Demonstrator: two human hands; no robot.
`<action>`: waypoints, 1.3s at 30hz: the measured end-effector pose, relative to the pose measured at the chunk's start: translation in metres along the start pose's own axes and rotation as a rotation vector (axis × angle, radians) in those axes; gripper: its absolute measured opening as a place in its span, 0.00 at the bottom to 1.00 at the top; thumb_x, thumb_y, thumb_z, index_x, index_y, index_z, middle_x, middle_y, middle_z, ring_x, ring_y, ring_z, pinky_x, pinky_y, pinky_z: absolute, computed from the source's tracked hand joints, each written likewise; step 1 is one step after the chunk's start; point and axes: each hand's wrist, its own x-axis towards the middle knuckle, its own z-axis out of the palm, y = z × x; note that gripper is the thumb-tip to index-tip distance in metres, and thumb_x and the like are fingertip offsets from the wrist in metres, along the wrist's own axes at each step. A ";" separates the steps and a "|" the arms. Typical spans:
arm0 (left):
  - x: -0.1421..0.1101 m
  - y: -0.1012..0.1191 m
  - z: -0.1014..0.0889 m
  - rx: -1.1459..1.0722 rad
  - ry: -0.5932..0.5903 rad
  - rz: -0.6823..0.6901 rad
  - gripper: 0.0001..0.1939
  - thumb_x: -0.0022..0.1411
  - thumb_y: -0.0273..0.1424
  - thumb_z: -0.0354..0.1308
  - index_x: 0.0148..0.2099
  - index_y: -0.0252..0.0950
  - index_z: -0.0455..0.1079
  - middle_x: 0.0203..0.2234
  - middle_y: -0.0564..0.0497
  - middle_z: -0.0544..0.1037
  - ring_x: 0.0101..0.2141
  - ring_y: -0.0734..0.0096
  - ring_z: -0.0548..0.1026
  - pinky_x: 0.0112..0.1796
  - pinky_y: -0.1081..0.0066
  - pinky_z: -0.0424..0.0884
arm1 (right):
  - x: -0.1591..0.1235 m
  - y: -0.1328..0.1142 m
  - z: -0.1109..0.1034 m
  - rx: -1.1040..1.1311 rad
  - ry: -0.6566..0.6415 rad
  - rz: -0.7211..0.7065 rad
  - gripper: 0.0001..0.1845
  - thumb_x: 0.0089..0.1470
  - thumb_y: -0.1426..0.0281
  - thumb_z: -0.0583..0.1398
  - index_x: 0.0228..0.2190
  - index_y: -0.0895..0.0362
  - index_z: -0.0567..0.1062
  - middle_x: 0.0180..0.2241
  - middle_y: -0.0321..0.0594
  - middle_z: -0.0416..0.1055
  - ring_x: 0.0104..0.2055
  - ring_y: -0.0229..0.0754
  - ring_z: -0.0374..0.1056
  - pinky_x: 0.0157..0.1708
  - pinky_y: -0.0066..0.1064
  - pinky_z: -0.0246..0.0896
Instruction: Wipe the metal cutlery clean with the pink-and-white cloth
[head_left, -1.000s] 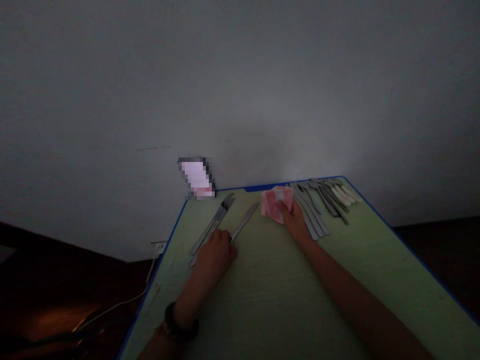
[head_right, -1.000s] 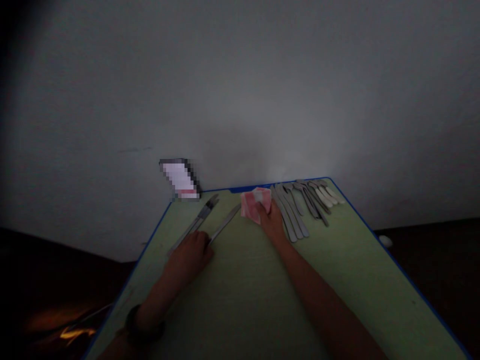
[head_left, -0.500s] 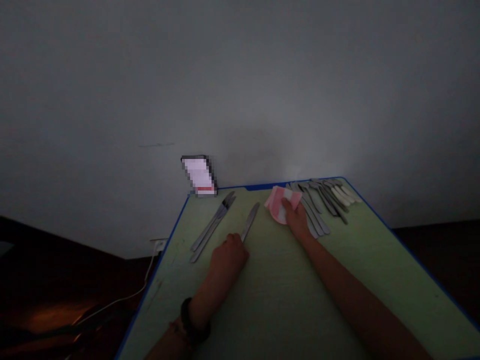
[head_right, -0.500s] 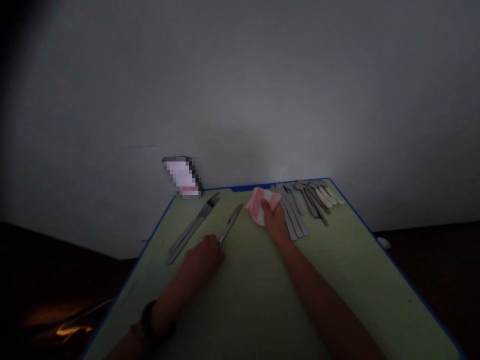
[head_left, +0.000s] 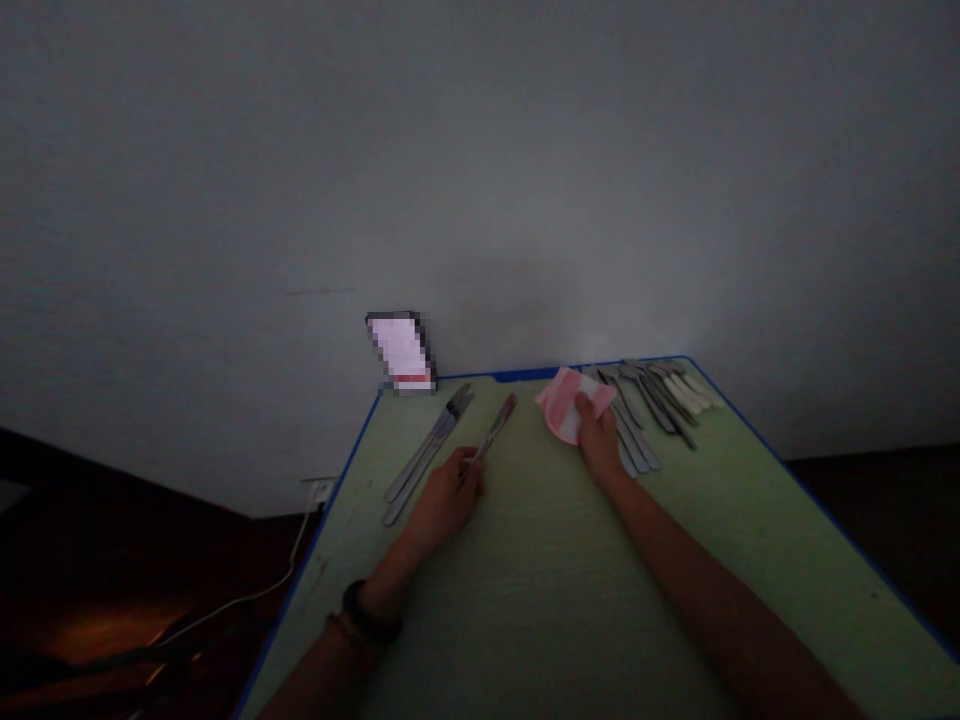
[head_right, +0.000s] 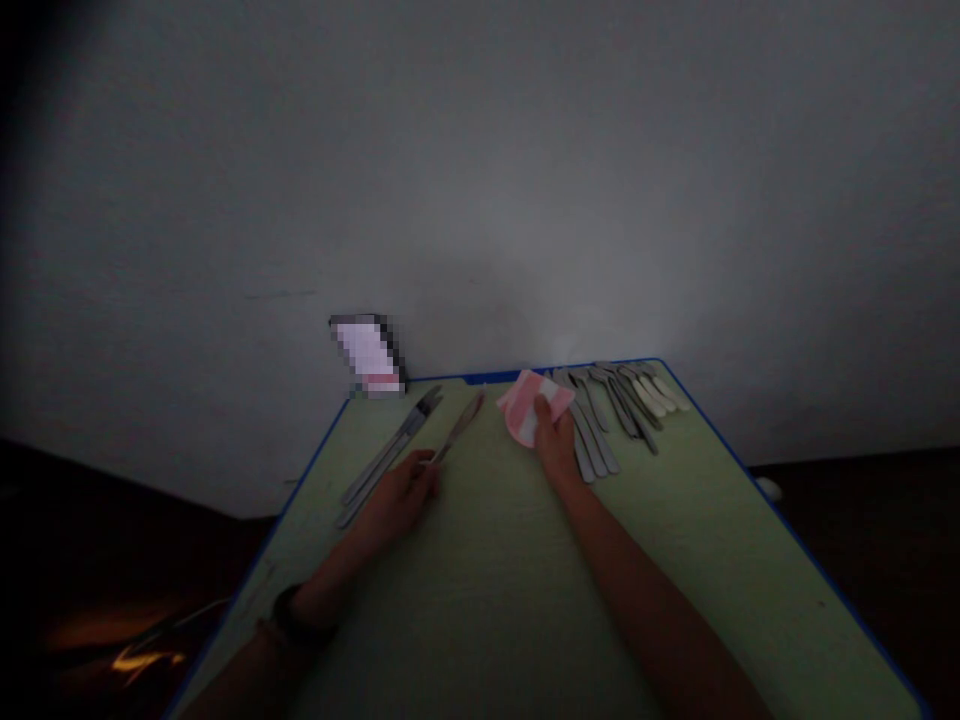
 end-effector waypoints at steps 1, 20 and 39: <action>0.002 -0.002 0.000 -0.112 -0.004 -0.012 0.20 0.63 0.40 0.45 0.49 0.32 0.65 0.24 0.52 0.74 0.23 0.72 0.70 0.26 0.73 0.64 | 0.000 0.000 0.000 0.007 0.002 0.000 0.25 0.50 0.51 0.56 0.36 0.61 0.73 0.31 0.43 0.73 0.32 0.44 0.68 0.32 0.34 0.62; 0.001 0.014 0.012 -0.356 0.009 -0.043 0.20 0.58 0.47 0.52 0.38 0.33 0.69 0.19 0.56 0.70 0.16 0.78 0.64 0.19 0.77 0.59 | -0.035 -0.002 0.034 0.292 -0.380 0.097 0.12 0.41 0.62 0.61 0.28 0.56 0.71 0.27 0.36 0.70 0.31 0.40 0.65 0.33 0.31 0.62; -0.004 0.019 0.014 -0.167 -0.059 0.038 0.19 0.61 0.46 0.47 0.35 0.36 0.69 0.14 0.58 0.67 0.16 0.74 0.66 0.20 0.76 0.59 | -0.025 0.009 0.035 0.489 -0.489 0.188 0.18 0.48 0.61 0.58 0.41 0.52 0.68 0.40 0.38 0.72 0.41 0.40 0.68 0.39 0.32 0.65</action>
